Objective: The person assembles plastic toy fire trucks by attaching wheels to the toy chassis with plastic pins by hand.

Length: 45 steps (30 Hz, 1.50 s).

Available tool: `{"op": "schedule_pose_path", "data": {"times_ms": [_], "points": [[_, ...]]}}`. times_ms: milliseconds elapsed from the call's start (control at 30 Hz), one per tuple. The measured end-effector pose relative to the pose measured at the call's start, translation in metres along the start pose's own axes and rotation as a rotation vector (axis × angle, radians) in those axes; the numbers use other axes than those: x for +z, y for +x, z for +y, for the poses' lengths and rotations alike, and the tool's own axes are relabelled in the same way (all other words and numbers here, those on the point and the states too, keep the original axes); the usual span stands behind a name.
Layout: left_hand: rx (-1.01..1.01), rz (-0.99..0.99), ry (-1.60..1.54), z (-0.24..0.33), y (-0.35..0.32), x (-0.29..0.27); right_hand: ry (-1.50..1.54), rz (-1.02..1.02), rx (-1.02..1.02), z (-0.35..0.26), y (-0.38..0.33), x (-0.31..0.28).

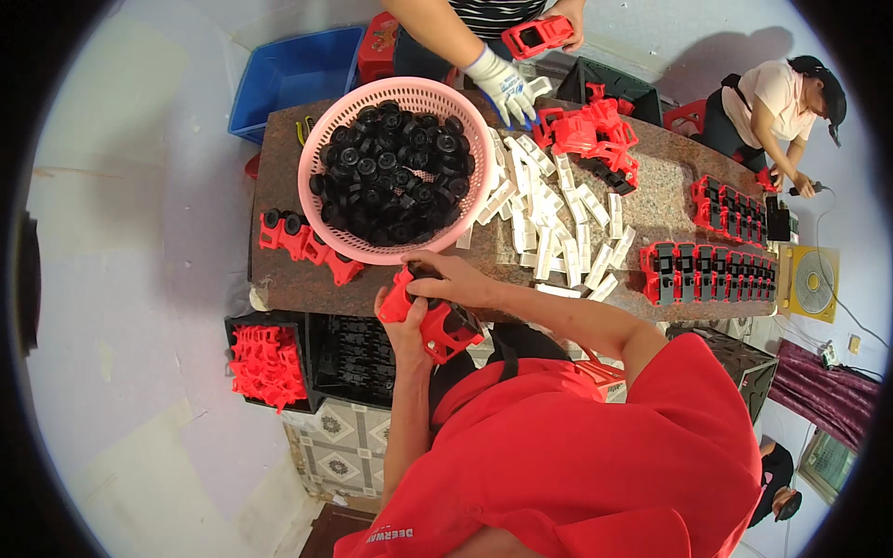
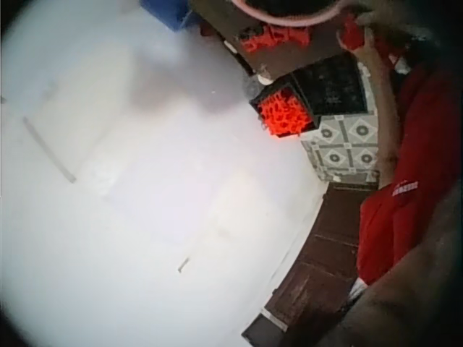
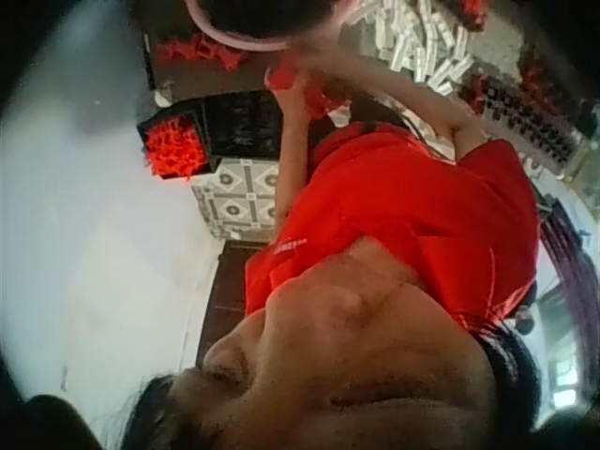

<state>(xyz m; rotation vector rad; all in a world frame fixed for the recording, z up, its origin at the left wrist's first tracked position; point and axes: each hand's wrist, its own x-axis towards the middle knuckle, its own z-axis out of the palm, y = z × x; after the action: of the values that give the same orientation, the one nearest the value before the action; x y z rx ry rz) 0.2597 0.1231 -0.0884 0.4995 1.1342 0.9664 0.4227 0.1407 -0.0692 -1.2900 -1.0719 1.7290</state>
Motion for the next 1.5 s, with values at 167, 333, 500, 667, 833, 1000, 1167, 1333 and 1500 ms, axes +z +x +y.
{"op": "schedule_pose_path", "data": {"times_ms": [167,333,500,667,833,1000,1167,1333,1500], "points": [[-0.087,0.059,-0.110,0.007,0.015,-0.012,-0.319,-0.167,-0.163,0.019,0.102,-0.064],[-0.049,0.004,-0.171,0.030,0.021,0.006,-0.958,0.904,0.132,0.024,0.215,-0.140],[-0.026,0.125,-0.176,0.038,0.035,0.006,-0.926,0.781,0.105,0.039,0.218,-0.152],[0.062,0.139,-0.171,0.052,0.063,0.001,0.330,0.414,0.040,0.033,0.158,-0.137],[0.128,0.096,-0.130,0.061,0.069,0.022,0.284,0.223,-0.189,-0.009,0.060,-0.076],[0.164,0.134,-0.122,0.059,0.057,0.047,0.088,0.071,-0.148,-0.043,0.010,-0.036],[0.064,0.030,-0.078,0.058,0.056,0.036,-0.441,0.097,-0.143,-0.033,0.003,-0.041],[-0.072,0.002,-0.022,0.059,0.021,0.048,0.118,0.081,0.094,-0.012,0.000,-0.035],[0.005,-0.120,0.116,0.045,-0.004,0.045,0.246,0.014,0.098,-0.021,-0.009,-0.028]]}}
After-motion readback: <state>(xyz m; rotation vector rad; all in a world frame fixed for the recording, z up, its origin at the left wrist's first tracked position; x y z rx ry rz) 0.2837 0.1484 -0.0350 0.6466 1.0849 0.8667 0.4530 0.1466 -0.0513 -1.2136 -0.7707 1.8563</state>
